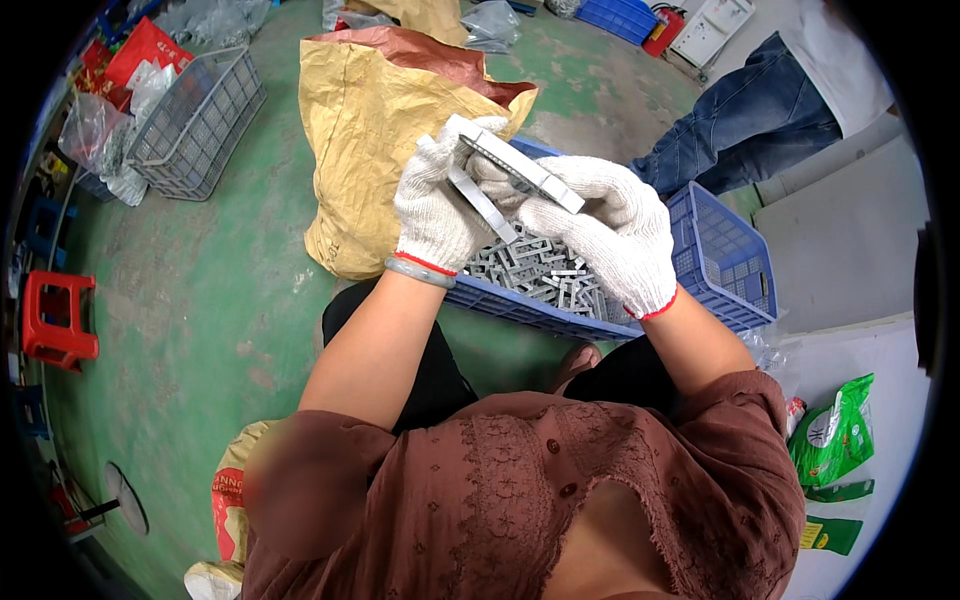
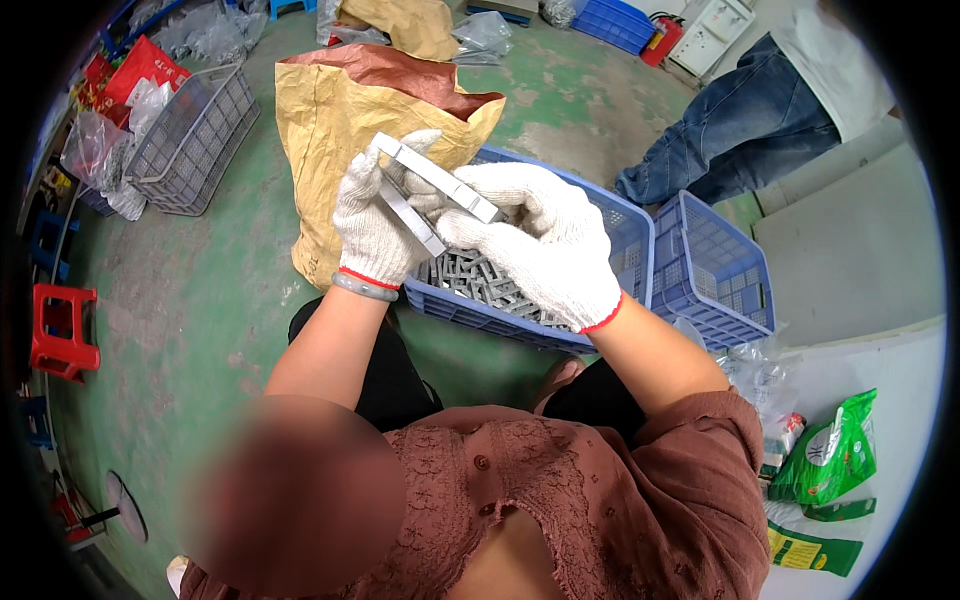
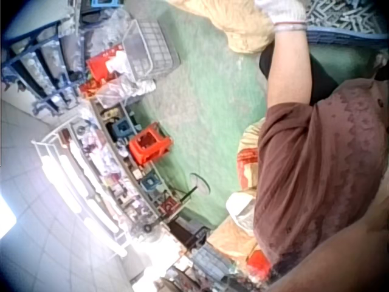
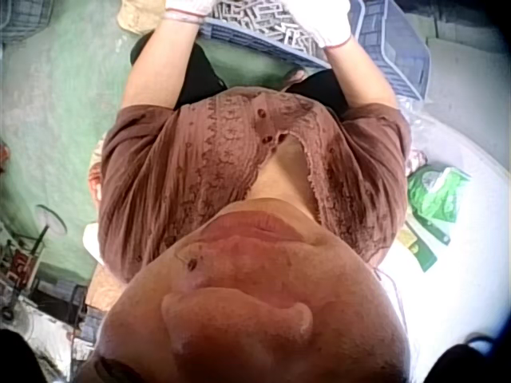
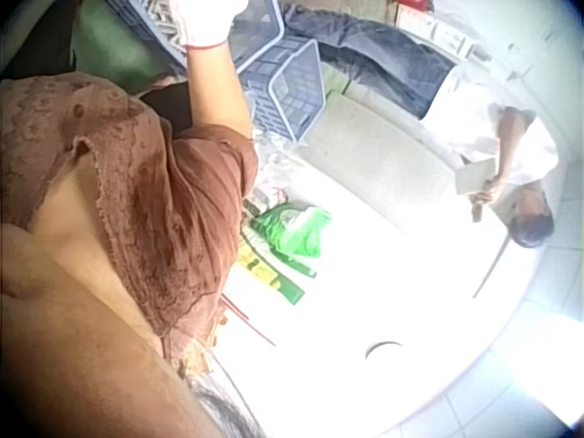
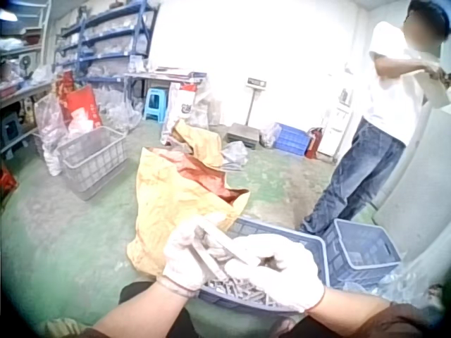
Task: The person sits on a red stool and sorts small rectangular metal parts from a blue crate into a large yellow sack. They repeatedly pick up handfuls of parts, inspect them, and transfer them into the sack.
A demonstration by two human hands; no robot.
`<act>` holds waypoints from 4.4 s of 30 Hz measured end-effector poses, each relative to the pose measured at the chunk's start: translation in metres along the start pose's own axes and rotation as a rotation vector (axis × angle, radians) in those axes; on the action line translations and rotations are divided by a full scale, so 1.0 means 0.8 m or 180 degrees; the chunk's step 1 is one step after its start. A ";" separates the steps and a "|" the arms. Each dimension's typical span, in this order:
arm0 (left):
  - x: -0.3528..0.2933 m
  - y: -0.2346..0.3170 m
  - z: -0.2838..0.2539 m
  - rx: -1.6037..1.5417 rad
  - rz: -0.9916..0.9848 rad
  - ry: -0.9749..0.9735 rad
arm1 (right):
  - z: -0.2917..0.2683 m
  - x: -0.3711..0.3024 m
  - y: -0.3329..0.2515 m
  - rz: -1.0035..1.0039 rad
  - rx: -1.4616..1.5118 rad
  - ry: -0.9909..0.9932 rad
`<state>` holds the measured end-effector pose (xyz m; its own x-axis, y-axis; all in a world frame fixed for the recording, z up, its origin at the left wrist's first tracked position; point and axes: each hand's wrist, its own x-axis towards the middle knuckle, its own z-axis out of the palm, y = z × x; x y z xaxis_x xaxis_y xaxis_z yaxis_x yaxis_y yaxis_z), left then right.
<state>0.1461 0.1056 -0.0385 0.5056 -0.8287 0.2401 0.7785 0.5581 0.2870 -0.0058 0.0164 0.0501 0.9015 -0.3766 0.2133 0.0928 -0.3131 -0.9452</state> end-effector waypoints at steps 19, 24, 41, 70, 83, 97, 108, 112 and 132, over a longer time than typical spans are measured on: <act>0.002 -0.004 -0.017 -0.0244 -0.0798 -0.0688 | -0.075 0.041 0.027 -0.0363 0.0349 0.0318; -0.003 -0.015 -0.009 0.0064 -0.0879 -0.0698 | -0.091 0.040 0.030 -0.0417 0.0384 0.0141; -0.015 -0.037 -0.005 0.0906 -0.1062 -0.0523 | -0.095 0.034 0.065 -0.0245 0.1108 -0.0043; 0.009 -0.131 0.014 -0.0342 -0.1938 0.0491 | -0.159 -0.076 0.136 0.0419 0.1948 0.0768; 0.015 -0.205 0.025 -0.0017 -0.2109 0.0962 | -0.148 -0.148 0.152 -0.0039 0.0219 0.1429; 0.016 -0.214 -0.007 0.0908 -0.2254 0.0638 | -0.124 -0.156 0.120 0.1036 -0.1016 0.0622; 0.020 -0.206 0.014 0.0824 -0.2829 0.0635 | -0.326 -0.285 0.117 0.1804 -0.0528 0.2160; 0.018 -0.202 0.004 0.1372 -0.2869 0.0626 | -0.376 -0.369 0.180 0.2978 -0.0943 0.2666; -0.004 -0.131 -0.036 0.2557 -0.2538 0.0935 | -0.436 -0.404 0.309 0.3644 -0.4430 -0.1479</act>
<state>0.0737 0.0488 -0.0962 0.1283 -0.8753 -0.4662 0.5083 -0.3456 0.7888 -0.4217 -0.2434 -0.1661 0.3184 -0.7301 -0.6046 -0.7204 -0.6009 0.3463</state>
